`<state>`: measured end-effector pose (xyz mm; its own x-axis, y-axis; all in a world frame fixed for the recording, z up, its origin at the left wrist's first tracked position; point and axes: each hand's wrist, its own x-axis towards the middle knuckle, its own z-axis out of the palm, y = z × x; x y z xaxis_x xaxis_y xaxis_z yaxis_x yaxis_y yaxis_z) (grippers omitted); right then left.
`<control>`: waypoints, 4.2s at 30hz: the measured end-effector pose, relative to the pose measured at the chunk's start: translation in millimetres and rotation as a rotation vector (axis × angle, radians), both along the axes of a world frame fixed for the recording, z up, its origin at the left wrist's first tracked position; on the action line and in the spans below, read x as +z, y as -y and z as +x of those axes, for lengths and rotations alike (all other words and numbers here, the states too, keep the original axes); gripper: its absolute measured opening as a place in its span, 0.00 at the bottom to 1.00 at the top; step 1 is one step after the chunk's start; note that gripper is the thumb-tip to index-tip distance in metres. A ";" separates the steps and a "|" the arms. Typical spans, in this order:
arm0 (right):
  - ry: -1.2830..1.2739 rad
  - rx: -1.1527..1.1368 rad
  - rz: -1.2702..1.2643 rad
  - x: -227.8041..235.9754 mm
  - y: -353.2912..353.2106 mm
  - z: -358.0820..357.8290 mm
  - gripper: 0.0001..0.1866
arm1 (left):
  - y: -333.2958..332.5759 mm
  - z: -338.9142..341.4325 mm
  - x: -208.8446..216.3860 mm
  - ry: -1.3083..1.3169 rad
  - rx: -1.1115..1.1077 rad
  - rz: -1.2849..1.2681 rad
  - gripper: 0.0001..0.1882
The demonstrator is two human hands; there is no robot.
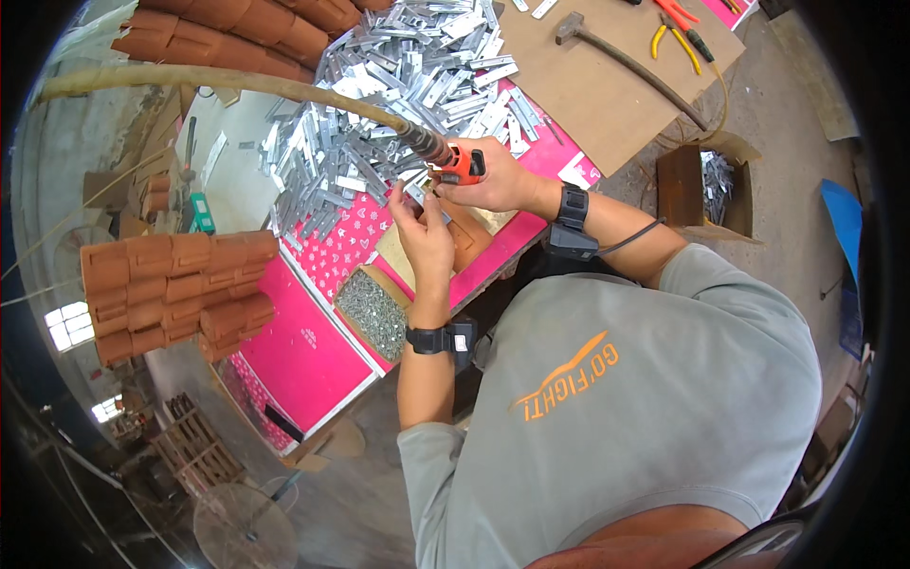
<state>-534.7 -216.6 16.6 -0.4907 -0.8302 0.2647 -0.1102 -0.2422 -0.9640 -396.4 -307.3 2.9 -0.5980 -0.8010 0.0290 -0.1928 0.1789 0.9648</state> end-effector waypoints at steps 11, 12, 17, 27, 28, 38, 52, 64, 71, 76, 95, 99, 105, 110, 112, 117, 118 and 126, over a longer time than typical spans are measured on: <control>0.019 0.007 0.002 -1.6 2.4 1.4 0.12 | 25.0 12.5 -35.0 -0.276 -0.069 0.202 0.12; 0.018 0.010 0.002 -2.3 2.5 1.9 0.12 | 23.1 12.1 -34.2 -0.337 -0.040 0.262 0.14; 0.025 0.030 0.010 -2.6 3.9 2.6 0.12 | 20.1 14.2 -28.2 -0.384 -0.066 0.233 0.23; 0.079 0.000 -0.049 -0.9 5.2 4.7 0.16 | 29.0 23.6 -16.2 -0.325 -0.262 0.369 0.31; 0.058 0.016 -0.015 2.8 3.9 4.8 0.13 | 30.4 25.4 -15.9 -0.293 -0.301 0.366 0.32; 0.048 0.039 0.000 0.8 2.8 3.7 0.12 | 31.0 24.2 -1.2 -0.244 -0.273 0.495 0.31; 0.003 0.051 0.030 -1.4 3.0 4.3 0.12 | 36.7 25.5 -2.6 -0.241 -0.291 0.542 0.27; 0.074 0.051 0.009 1.1 4.2 2.1 0.12 | 21.0 23.9 -24.6 -0.341 -0.181 0.236 0.31; 0.047 0.059 0.032 0.7 5.5 1.5 0.13 | 5.9 11.2 -22.3 -0.191 0.053 0.195 0.21; 0.024 0.064 0.034 0.6 4.1 1.7 0.13 | 10.4 11.4 -32.2 -0.302 0.032 0.152 0.20; 0.019 0.042 0.035 3.5 4.6 1.5 0.12 | 5.4 14.4 -37.3 -0.319 0.074 0.144 0.08; 0.053 0.045 0.039 1.5 4.4 1.0 0.12 | 7.5 17.6 -43.4 -0.252 0.079 0.112 0.07; 0.085 0.053 0.046 3.7 3.9 1.8 0.13 | -0.5 29.5 -42.0 -0.303 0.000 0.103 0.13; 0.049 0.059 0.066 4.0 4.1 0.3 0.13 | 7.7 30.9 -51.3 -0.284 -0.040 0.235 0.10; 0.040 0.065 0.066 3.9 5.6 0.7 0.13 | 9.2 31.2 -55.7 -0.275 -0.016 0.204 0.09; 0.033 0.060 0.029 2.2 5.0 1.4 0.14 | 2.7 26.4 -45.4 -0.280 0.030 0.171 0.08; 0.032 0.059 0.031 2.5 4.2 1.5 0.14 | 3.0 26.0 -43.4 -0.242 0.029 0.143 0.08; 0.050 0.057 0.057 2.0 5.8 1.8 0.12 | 2.9 28.1 -37.8 -0.182 0.029 0.163 0.08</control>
<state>-532.9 -222.4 18.5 -0.4538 -0.8700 0.1926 -0.0492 -0.1913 -0.9803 -368.3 -310.2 -34.9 -0.5716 -0.8205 0.0035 -0.0158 0.0152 0.9998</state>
